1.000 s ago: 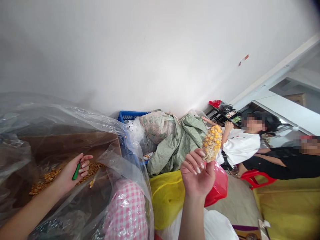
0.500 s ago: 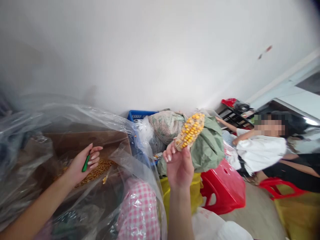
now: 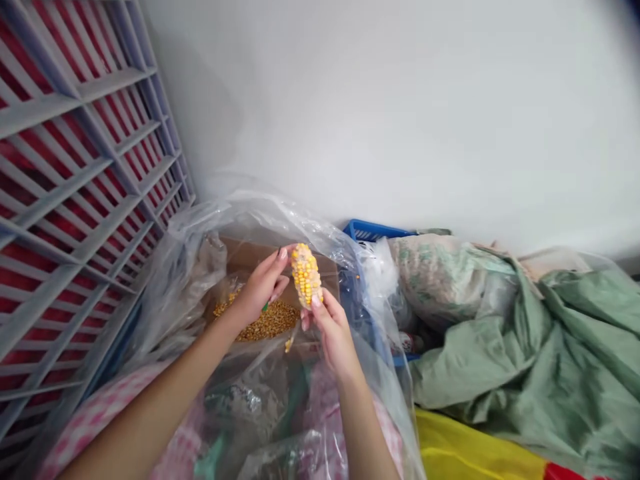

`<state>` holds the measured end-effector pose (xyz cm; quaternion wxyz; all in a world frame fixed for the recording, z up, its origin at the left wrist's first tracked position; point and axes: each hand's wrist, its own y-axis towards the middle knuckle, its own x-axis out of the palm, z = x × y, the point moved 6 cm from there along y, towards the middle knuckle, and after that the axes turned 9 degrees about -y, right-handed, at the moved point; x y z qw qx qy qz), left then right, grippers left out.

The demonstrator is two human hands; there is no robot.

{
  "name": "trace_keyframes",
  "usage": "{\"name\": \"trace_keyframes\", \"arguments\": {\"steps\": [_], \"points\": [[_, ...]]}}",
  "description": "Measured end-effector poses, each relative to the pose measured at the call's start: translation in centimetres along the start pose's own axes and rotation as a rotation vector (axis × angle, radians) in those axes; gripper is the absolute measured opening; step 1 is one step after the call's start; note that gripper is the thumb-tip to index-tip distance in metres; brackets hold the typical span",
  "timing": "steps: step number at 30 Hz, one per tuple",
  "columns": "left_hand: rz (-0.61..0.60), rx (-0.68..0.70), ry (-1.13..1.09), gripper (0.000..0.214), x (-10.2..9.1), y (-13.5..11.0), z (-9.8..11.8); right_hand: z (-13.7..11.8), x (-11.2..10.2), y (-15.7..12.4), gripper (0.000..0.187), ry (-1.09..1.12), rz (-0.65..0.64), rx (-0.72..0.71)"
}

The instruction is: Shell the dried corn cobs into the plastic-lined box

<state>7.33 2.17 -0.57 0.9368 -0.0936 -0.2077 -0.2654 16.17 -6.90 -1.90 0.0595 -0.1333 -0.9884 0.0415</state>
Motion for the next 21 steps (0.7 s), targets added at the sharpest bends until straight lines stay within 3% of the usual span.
{"name": "trace_keyframes", "arguments": {"steps": [8, 14, 21], "points": [[0.133, -0.052, -0.04, 0.044, -0.9, -1.0, -0.7, 0.8, 1.2, 0.0, 0.039, -0.193, -0.032, 0.014], [0.191, -0.023, -0.051, 0.045, -0.9, -1.3, -0.9, 1.1, 1.9, -0.2, 0.033, -0.247, -0.039, 0.006], [0.242, 0.037, -0.046, 0.037, -1.0, -1.2, -0.7, 2.6, 3.2, -0.4, 0.025, 0.33, -0.092, 0.272]]}}
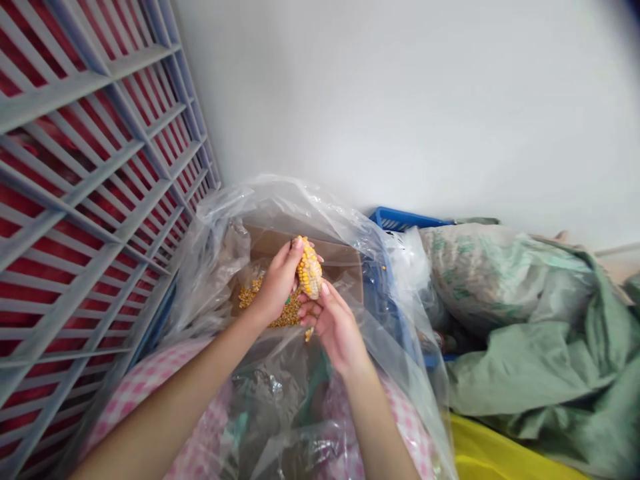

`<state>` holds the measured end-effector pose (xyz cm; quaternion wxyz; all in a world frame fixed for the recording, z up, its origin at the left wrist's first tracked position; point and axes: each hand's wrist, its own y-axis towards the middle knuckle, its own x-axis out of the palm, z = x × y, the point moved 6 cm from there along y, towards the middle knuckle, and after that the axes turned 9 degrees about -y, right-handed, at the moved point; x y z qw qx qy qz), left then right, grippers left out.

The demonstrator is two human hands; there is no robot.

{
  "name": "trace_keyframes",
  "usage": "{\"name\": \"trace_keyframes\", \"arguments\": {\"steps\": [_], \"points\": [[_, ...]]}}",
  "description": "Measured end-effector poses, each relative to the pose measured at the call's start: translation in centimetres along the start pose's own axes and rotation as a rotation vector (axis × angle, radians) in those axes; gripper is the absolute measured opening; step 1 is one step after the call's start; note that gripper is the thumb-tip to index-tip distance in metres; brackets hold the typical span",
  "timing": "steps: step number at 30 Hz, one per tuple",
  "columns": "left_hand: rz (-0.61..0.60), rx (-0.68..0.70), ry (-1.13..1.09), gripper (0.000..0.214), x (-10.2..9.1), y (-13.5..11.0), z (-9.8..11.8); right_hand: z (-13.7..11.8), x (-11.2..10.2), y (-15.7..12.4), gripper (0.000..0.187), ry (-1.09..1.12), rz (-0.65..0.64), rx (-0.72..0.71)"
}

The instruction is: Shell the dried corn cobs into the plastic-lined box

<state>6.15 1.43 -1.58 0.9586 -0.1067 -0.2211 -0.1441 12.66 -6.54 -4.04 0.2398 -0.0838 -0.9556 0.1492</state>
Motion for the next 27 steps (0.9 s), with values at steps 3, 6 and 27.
{"name": "trace_keyframes", "arguments": {"steps": [3, 6, 27], "points": [[0.014, 0.016, 0.02, 0.035, 0.02, -0.03, 0.06, 0.07, 0.13, 0.05, 0.024, 0.12, -0.011, 0.033], [0.017, 0.038, 0.048, 0.036, -0.03, -0.02, 0.03, 0.27, -0.02, 0.19, 0.025, 0.179, -0.003, 0.059], [-0.011, 0.054, -0.042, 0.031, 0.03, 0.03, -0.57, 0.23, -0.48, 0.54, 0.028, 0.135, 0.056, 0.015]]}}
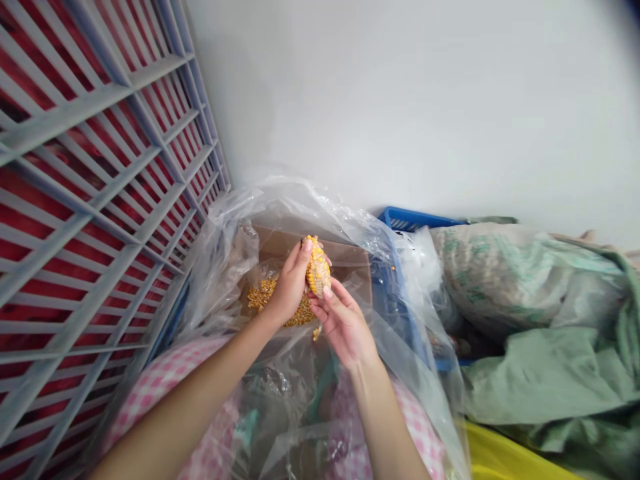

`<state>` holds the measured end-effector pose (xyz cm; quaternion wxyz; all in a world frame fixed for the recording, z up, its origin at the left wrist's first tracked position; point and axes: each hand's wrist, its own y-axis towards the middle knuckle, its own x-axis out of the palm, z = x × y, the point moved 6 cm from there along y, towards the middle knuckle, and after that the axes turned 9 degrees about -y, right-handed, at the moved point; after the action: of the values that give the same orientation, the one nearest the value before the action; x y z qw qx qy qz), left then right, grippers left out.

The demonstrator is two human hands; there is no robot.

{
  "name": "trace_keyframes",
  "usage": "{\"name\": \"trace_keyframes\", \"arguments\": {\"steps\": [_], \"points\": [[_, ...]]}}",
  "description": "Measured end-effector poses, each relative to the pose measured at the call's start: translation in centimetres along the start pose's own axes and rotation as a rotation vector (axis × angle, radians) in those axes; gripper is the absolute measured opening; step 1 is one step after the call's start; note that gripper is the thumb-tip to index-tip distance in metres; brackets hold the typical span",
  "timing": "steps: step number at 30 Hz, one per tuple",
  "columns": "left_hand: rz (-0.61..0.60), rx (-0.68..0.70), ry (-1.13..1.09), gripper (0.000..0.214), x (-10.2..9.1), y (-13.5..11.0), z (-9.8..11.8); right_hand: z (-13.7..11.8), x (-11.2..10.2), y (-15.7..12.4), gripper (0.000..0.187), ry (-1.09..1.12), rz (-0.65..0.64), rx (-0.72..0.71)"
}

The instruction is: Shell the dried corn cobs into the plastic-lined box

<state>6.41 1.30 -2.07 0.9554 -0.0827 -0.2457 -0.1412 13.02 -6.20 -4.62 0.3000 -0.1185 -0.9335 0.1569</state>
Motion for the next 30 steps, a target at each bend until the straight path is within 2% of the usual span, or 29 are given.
{"name": "trace_keyframes", "arguments": {"steps": [18, 23, 26, 30], "points": [[0.012, 0.009, 0.1, 0.035, -0.1, 0.0, -0.1, -0.1, -0.3, 0.1, 0.026, 0.001, 0.008, 0.027], [-0.085, -0.057, 0.162, 0.028, 0.2, 0.1, 0.4, -1.0, -0.5, 0.2, 0.025, -0.013, -0.004, 0.011], [-0.13, -0.039, 0.193, 0.028, 0.5, 0.0, 0.6, -1.3, -0.8, 0.1, 0.026, -0.102, 0.031, -0.056], [-0.119, -0.024, 0.206, 0.031, 0.4, -0.1, 0.3, -1.6, -1.1, -0.1, 0.023, -0.347, 0.119, -0.176]]}}
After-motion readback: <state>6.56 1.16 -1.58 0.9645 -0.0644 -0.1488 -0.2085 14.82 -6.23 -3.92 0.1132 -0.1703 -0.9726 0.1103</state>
